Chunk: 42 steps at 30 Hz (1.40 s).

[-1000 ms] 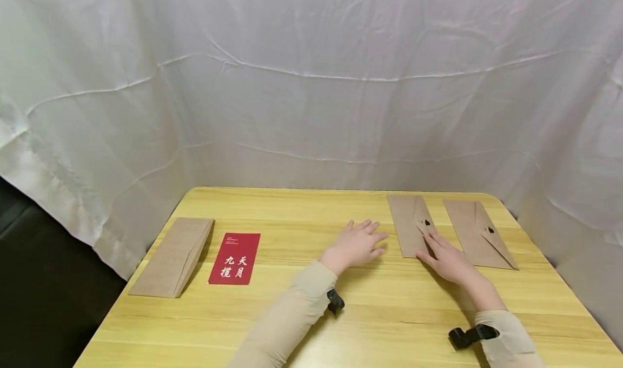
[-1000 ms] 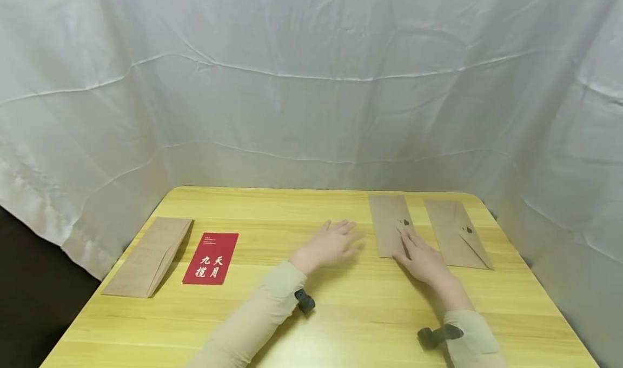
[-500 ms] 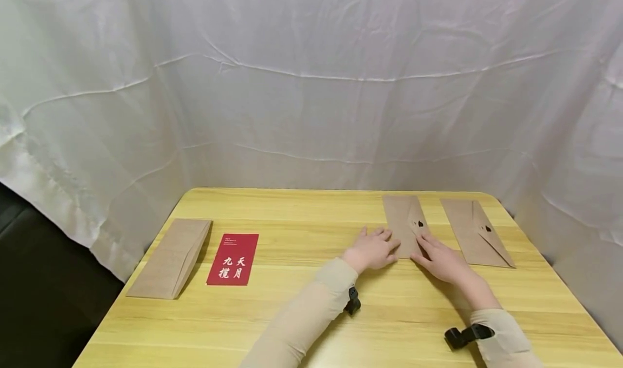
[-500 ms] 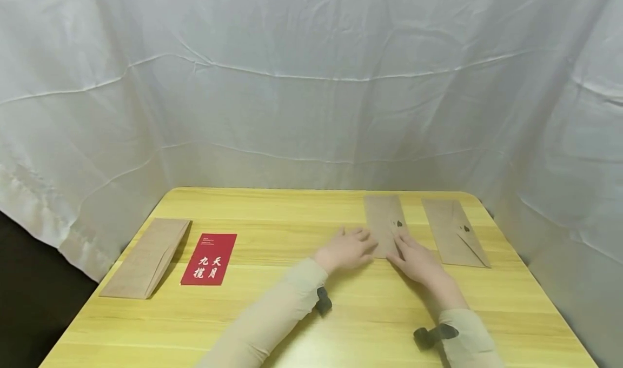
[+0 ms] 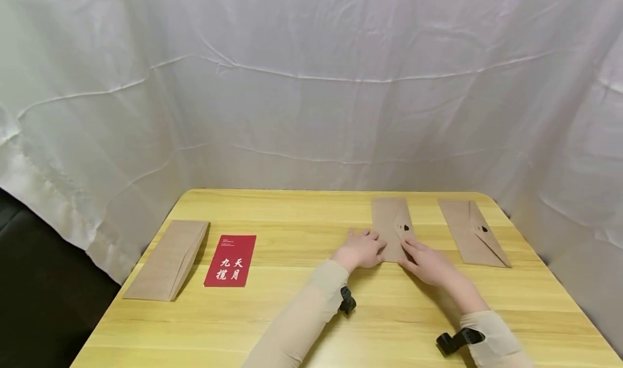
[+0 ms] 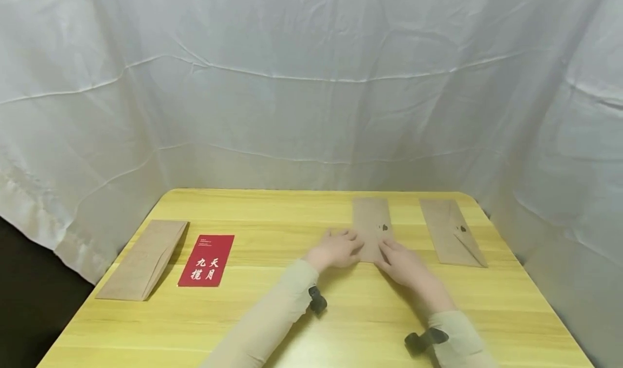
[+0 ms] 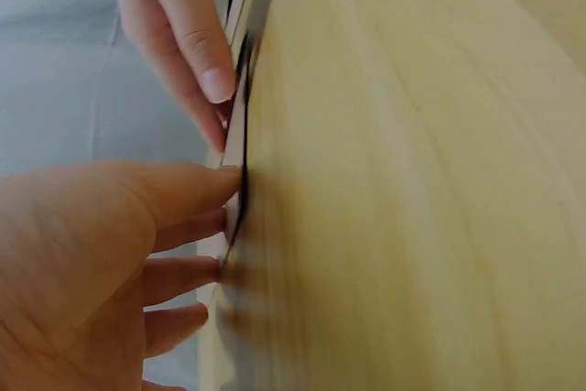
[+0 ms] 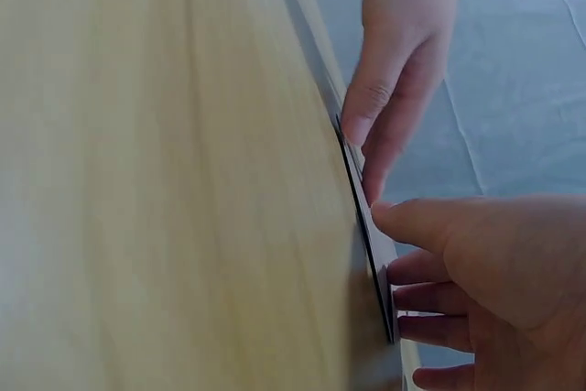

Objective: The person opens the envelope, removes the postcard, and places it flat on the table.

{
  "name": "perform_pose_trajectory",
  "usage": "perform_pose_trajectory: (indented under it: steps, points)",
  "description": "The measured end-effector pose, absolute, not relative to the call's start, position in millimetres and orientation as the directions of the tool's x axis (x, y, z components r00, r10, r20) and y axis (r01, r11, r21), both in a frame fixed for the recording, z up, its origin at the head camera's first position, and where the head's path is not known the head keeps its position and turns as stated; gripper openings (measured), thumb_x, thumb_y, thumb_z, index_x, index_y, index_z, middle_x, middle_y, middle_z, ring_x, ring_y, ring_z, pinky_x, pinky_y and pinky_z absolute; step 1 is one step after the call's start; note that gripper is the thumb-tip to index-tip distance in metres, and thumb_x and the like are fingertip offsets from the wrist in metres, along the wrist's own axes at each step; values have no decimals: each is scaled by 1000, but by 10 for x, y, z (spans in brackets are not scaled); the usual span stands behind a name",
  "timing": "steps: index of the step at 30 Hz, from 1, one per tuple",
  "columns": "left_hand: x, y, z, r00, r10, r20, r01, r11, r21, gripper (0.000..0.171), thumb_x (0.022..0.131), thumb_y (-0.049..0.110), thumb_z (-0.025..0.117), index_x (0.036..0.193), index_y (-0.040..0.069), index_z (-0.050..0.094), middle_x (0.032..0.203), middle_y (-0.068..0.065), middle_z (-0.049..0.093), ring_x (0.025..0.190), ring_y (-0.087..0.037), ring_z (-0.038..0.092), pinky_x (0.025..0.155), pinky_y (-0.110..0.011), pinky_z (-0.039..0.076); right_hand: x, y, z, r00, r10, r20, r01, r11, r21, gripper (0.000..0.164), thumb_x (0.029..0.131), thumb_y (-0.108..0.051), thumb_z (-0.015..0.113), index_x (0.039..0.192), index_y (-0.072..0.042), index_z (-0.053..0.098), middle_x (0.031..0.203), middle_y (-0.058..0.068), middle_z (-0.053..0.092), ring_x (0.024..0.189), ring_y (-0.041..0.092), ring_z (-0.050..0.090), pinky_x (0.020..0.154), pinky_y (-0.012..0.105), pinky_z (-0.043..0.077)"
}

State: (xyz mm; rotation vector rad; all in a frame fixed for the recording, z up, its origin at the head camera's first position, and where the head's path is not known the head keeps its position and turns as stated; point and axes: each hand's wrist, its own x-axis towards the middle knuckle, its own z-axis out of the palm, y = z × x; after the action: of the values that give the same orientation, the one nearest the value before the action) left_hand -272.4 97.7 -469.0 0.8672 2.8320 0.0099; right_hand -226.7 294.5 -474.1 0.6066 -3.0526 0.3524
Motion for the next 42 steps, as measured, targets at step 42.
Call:
perform_pose_trajectory:
  steps: [42]
  points:
    - [-2020, -198, -4659, -797, 582, -160, 582, 811, 48, 51, 101, 42, 46, 150, 30, 39, 159, 2, 33, 148, -21, 31, 118, -53, 28, -1866, 2228, -4643, -733, -679, 41, -678, 724, -126, 54, 95, -32, 60, 137, 2, 54, 141, 22, 53, 128, 38, 53, 104, 53, 45]
